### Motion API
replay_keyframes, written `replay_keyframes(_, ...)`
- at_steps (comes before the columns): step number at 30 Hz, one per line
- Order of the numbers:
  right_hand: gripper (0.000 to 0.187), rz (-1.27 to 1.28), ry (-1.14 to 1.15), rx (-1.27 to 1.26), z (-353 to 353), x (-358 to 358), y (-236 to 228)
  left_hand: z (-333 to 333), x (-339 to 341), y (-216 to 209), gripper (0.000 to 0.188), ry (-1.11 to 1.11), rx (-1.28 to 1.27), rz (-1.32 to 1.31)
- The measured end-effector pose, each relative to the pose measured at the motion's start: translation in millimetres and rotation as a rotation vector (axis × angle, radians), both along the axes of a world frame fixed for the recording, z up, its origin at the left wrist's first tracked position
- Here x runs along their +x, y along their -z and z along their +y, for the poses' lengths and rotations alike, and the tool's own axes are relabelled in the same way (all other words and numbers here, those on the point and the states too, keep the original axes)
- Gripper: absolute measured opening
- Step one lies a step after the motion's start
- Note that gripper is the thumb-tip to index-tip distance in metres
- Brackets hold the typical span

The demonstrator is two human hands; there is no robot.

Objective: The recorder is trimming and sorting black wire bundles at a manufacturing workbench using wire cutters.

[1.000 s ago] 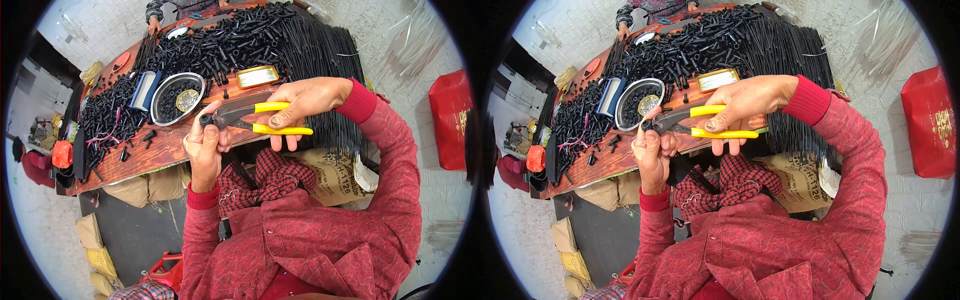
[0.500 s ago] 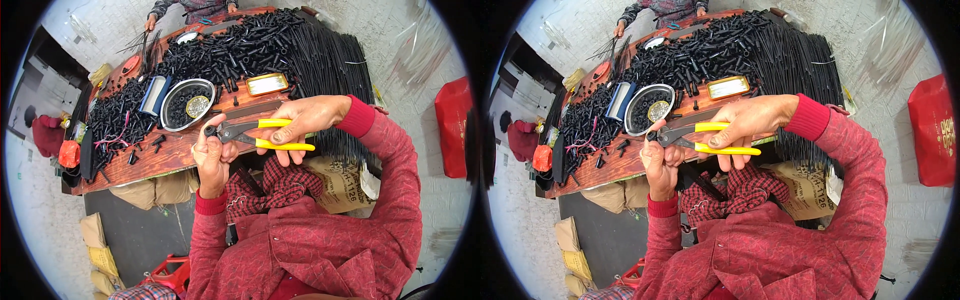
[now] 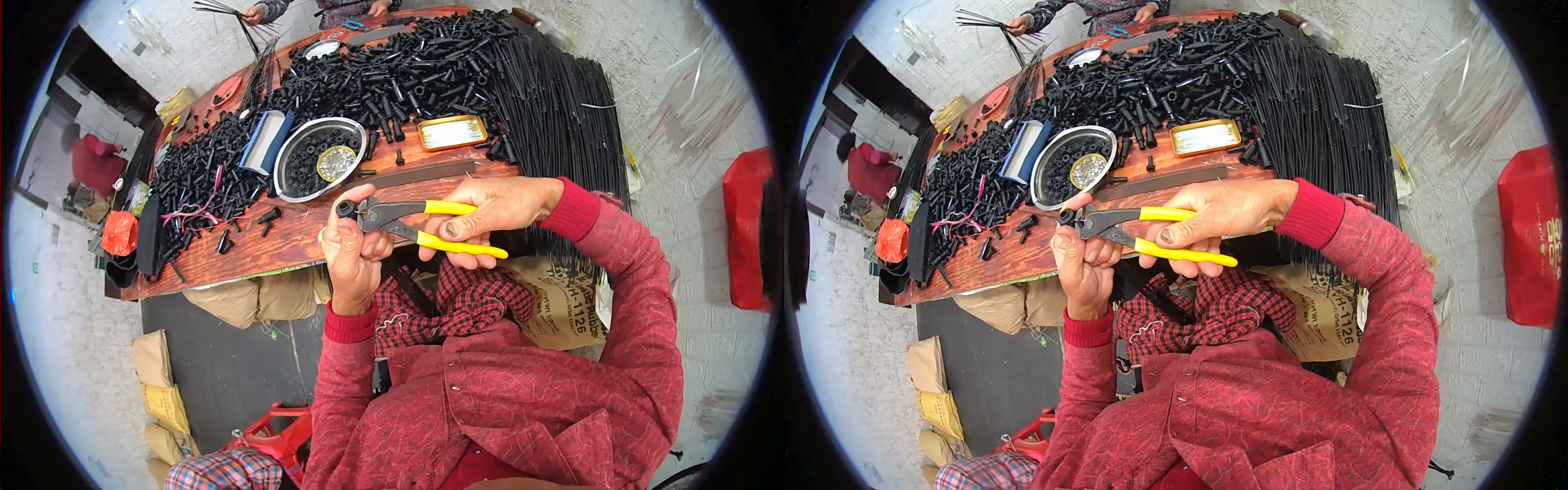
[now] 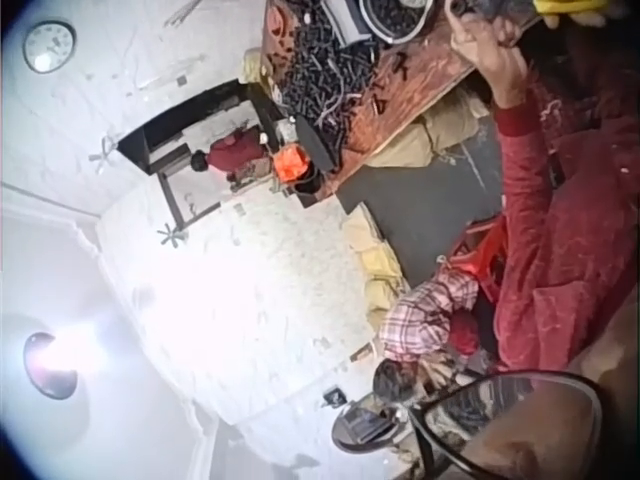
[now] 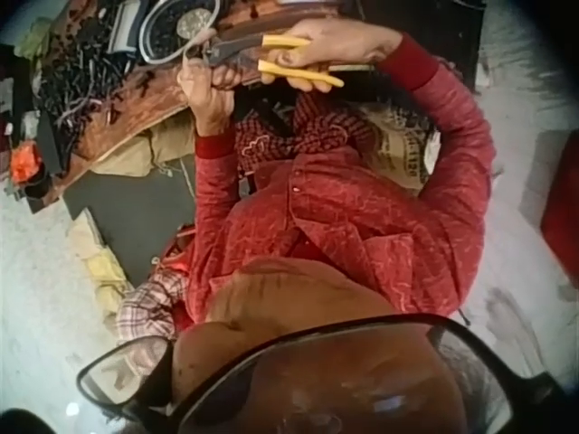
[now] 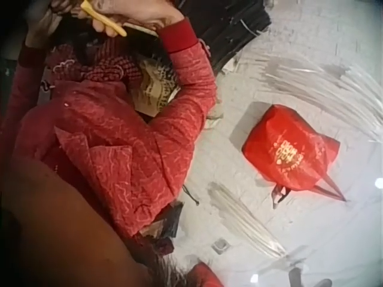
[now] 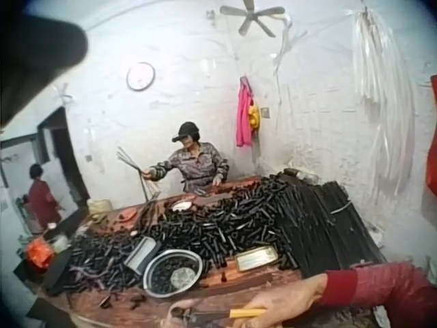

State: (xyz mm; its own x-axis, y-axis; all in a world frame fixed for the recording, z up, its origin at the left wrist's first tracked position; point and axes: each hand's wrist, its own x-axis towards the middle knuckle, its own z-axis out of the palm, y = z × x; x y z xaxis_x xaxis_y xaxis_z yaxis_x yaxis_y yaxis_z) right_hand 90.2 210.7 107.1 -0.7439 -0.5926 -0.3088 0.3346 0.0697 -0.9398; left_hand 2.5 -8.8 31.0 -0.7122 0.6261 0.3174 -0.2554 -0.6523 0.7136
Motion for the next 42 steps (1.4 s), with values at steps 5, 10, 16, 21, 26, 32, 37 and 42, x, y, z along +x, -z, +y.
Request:
replay_keyframes(5,0.057,-0.003,-0.01,-0.041,-5.3,1.1,13.8,-2.9,0.2,1.9,0.062,0.006,-0.005,-0.005)
replay_keyframes(10,0.054,-0.042,0.069,-0.1,-17.4,6.8,18.7,-2.6,-1.1,0.4,0.059,0.012,-0.019,0.005)
replay_keyframes(16,0.054,-0.174,0.152,-0.348,-47.5,17.5,39.0,-5.7,-7.5,1.6,0.055,-0.028,0.004,-0.008)
replay_keyframes(21,0.051,-0.223,0.219,-0.375,-68.2,18.9,41.4,-6.5,-7.3,-1.5,0.053,-0.059,-0.01,-0.01)
replay_keyframes(26,0.058,-0.095,0.271,-0.13,-67.5,20.5,28.2,-11.5,-6.6,-4.5,0.054,-0.057,-0.057,0.064)
replay_keyframes(32,0.037,0.216,0.091,0.156,-87.5,9.6,-4.0,0.5,-7.3,-1.8,0.055,0.105,0.11,-0.005)
replay_keyframes(37,0.023,0.564,-0.3,0.161,-96.1,-3.9,-43.0,-12.1,-6.3,-5.4,0.057,0.026,0.044,0.038)
replay_keyframes(42,0.027,0.248,0.021,0.291,-52.2,23.3,-13.6,-16.0,-17.4,-0.6,0.055,-0.01,0.109,-0.011)
